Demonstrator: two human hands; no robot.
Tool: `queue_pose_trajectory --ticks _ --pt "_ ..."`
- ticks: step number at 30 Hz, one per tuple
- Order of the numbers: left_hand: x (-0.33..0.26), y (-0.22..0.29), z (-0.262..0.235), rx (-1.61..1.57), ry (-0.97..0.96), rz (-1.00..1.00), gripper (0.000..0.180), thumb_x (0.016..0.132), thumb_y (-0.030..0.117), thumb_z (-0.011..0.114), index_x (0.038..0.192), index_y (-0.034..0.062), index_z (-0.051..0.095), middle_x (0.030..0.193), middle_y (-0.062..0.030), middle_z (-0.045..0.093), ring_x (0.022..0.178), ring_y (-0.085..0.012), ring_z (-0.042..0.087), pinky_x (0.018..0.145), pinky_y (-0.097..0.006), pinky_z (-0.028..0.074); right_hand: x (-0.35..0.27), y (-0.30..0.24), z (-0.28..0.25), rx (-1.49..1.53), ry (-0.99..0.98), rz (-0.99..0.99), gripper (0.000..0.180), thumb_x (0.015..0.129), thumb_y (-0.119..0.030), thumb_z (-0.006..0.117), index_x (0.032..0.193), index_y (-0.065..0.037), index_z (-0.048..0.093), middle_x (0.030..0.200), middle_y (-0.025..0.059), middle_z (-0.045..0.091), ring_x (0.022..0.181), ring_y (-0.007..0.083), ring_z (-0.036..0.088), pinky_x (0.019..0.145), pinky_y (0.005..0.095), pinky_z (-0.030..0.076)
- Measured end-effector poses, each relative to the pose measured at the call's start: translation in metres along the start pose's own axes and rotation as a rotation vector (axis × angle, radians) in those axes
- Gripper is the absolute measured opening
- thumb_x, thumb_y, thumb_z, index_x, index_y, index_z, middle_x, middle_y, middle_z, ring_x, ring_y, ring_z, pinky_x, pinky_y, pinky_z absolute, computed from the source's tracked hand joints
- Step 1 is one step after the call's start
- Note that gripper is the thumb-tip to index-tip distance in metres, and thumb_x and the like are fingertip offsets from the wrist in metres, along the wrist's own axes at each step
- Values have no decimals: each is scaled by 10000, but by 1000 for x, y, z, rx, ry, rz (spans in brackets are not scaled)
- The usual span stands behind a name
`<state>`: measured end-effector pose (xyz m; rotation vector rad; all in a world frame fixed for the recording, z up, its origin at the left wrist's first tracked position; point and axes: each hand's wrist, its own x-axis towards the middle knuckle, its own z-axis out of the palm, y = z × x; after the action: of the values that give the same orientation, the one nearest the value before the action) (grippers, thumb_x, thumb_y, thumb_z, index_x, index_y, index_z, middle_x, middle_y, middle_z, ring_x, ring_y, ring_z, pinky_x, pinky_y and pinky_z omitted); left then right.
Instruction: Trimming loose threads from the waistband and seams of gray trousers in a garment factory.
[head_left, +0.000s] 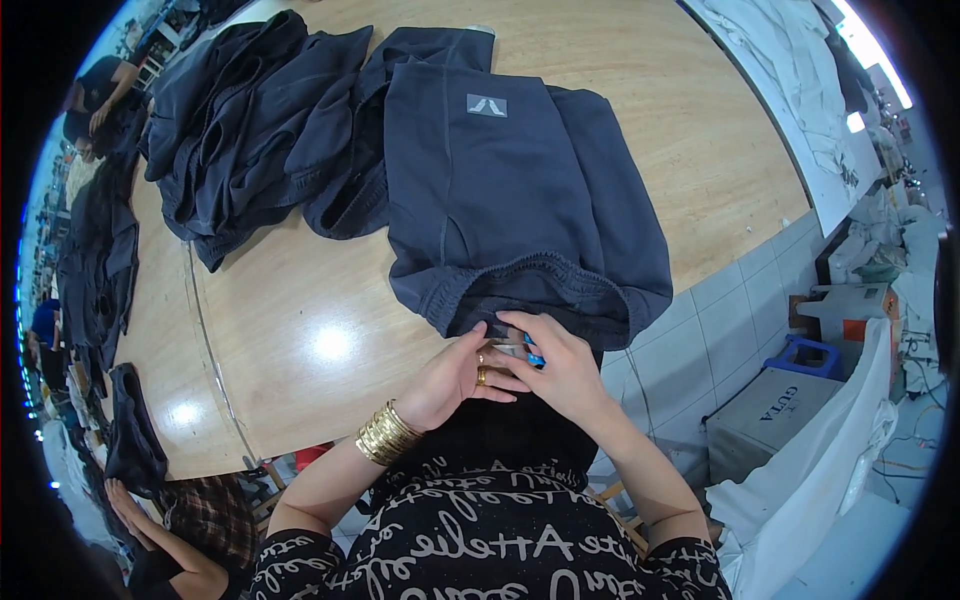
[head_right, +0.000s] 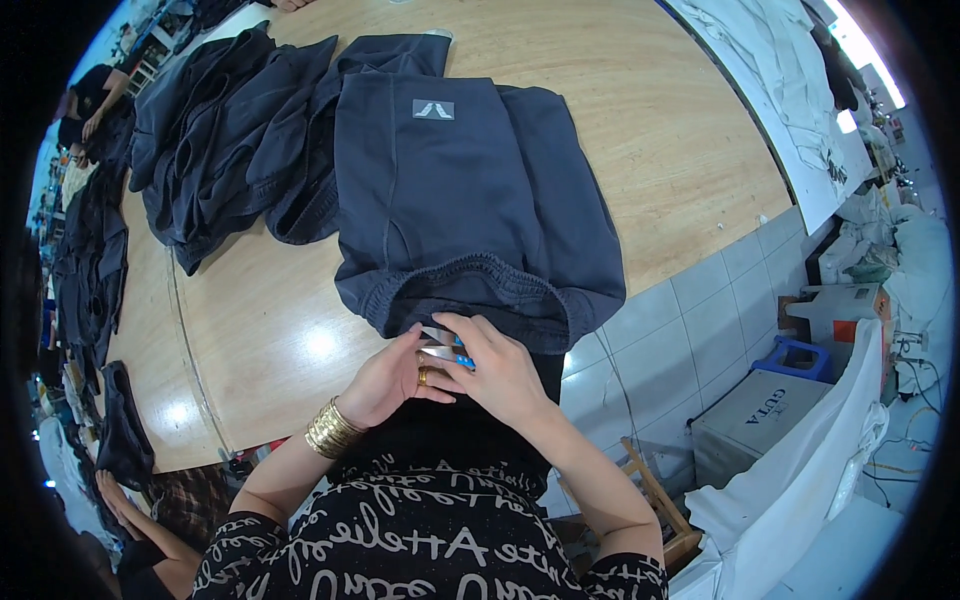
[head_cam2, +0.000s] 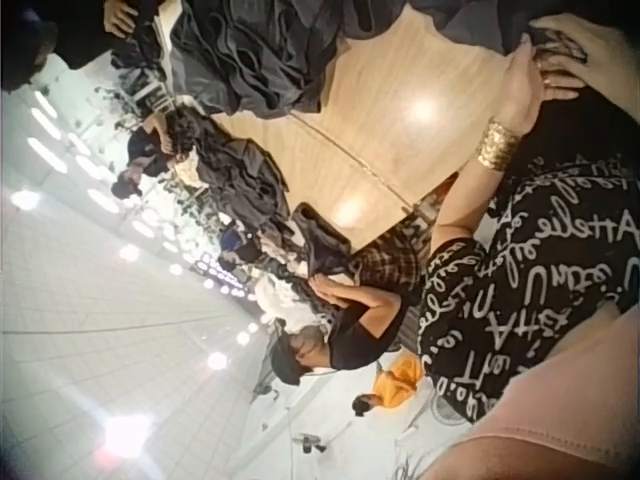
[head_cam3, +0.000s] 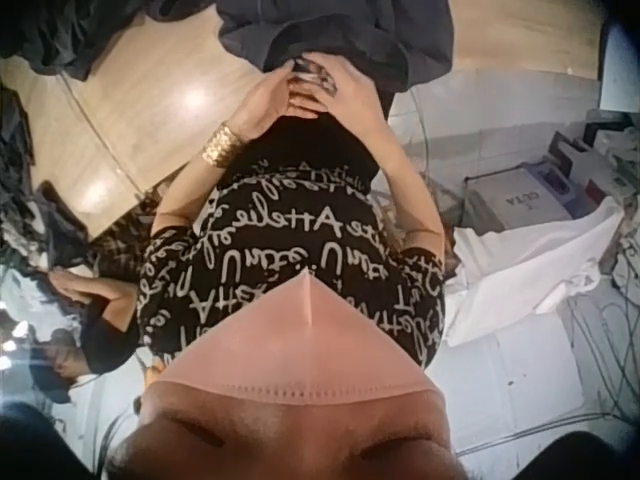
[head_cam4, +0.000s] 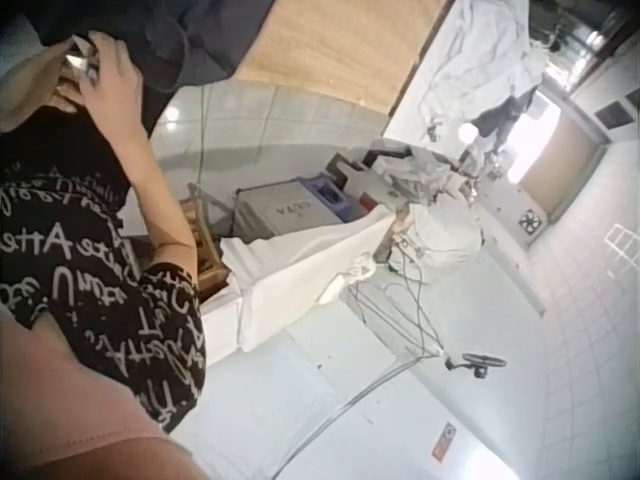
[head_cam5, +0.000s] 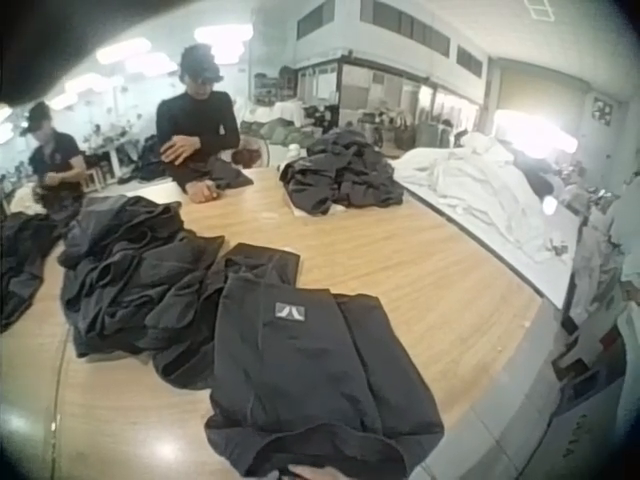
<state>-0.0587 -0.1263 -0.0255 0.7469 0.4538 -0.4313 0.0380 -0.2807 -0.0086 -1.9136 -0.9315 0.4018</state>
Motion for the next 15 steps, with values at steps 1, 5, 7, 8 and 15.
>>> queue_pose_trajectory --ticks 1,5,7,8,15 --pt "-1 2 4 -10 -5 11 547 1029 434 253 1281 4 479 1186 -163 605 1050 -289 632 889 -397 518 0 2 1 -88 -2 -10 283 784 -43 678 1062 -39 621 887 90 626 764 260 654 658 285 530" --pt "0 6 12 14 14 36 544 1030 415 261 1280 -10 490 1219 -171 595 1064 -282 625 910 -383 498 -1 14 5 -37 74 -30 209 803 -49 677 1006 -20 638 800 65 623 720 184 643 621 262 507" --pt "3 6 12 72 41 73 577 1021 428 266 1249 -43 511 1256 -189 575 1065 -291 624 890 -362 495 -2 14 2 391 228 212 140 829 -59 674 952 -2 640 697 14 590 659 92 586 560 232 458" --pt "1 6 10 71 47 76 577 1021 428 266 1249 -43 511 1256 -189 575 1065 -291 624 890 -362 495 2 4 -11 378 225 219 108 850 -67 667 921 9 637 661 -22 564 623 55 530 546 222 428" --pt "1 6 9 235 43 160 598 1026 444 281 1232 -43 560 1256 -147 597 1067 -227 627 887 -322 495 -9 -3 -68 576 -29 419 123 831 -97 699 907 -6 667 706 6 579 650 91 538 615 228 437"
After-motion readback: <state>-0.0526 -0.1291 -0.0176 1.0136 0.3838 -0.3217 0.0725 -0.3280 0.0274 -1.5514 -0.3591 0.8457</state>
